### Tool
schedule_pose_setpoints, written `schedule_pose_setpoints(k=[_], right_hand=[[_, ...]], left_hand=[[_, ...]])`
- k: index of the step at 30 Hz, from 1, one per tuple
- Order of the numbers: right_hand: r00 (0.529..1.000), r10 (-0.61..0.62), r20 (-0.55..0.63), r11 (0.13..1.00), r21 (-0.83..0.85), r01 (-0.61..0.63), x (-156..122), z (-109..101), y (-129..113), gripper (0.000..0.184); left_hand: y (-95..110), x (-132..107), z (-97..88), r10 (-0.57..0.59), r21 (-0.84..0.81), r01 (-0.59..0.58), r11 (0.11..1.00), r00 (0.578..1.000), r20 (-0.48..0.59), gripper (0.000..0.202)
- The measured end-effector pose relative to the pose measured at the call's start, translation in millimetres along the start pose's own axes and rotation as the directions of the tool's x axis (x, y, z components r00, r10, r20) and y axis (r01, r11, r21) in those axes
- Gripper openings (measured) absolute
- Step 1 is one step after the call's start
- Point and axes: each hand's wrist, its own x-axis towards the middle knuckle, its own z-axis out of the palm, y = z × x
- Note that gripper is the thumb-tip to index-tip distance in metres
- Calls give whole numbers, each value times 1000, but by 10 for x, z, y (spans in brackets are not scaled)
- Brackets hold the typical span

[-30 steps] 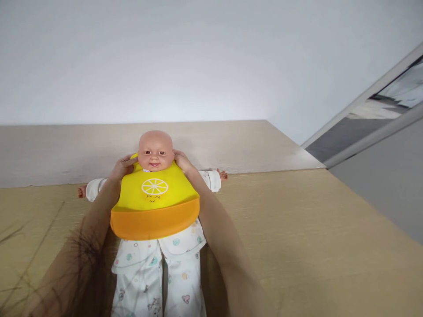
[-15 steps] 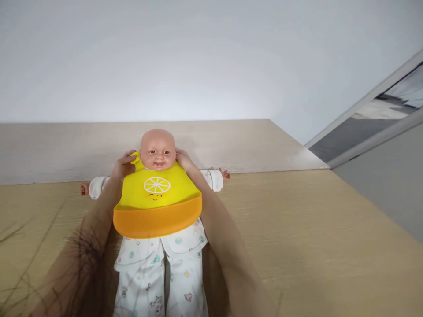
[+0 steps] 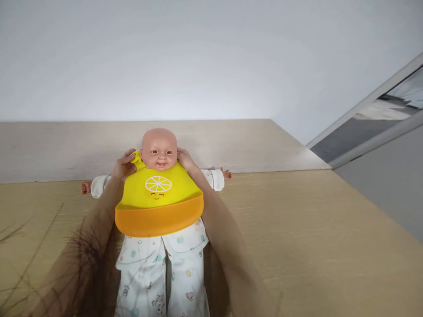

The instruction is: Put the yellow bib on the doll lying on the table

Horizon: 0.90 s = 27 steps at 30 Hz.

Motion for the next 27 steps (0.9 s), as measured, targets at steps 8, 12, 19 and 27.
schedule_pose_setpoints(k=[8, 12, 19, 27], right_hand=[[1000, 4, -1, 1000, -4, -4, -32, -2, -27, 10], [1000, 16, -11, 1000, 2, -16, -52, 0, -45, 8], [1000, 27, -3, 1000, 4, -27, -57, 2, -68, 5], [995, 95, -3, 986, 138, -94, 8, -14, 7, 14]], left_hand=[[-29, 2, -24, 24, -7, -23, 1000, 999, 41, 29], [-38, 5, -26, 30, -25, -29, 999, 999, 32, 29], [-38, 21, -61, 58, 46, -59, 997, 998, 27, 30], [-14, -17, -22, -4, 75, -4, 997, 994, 105, 28]])
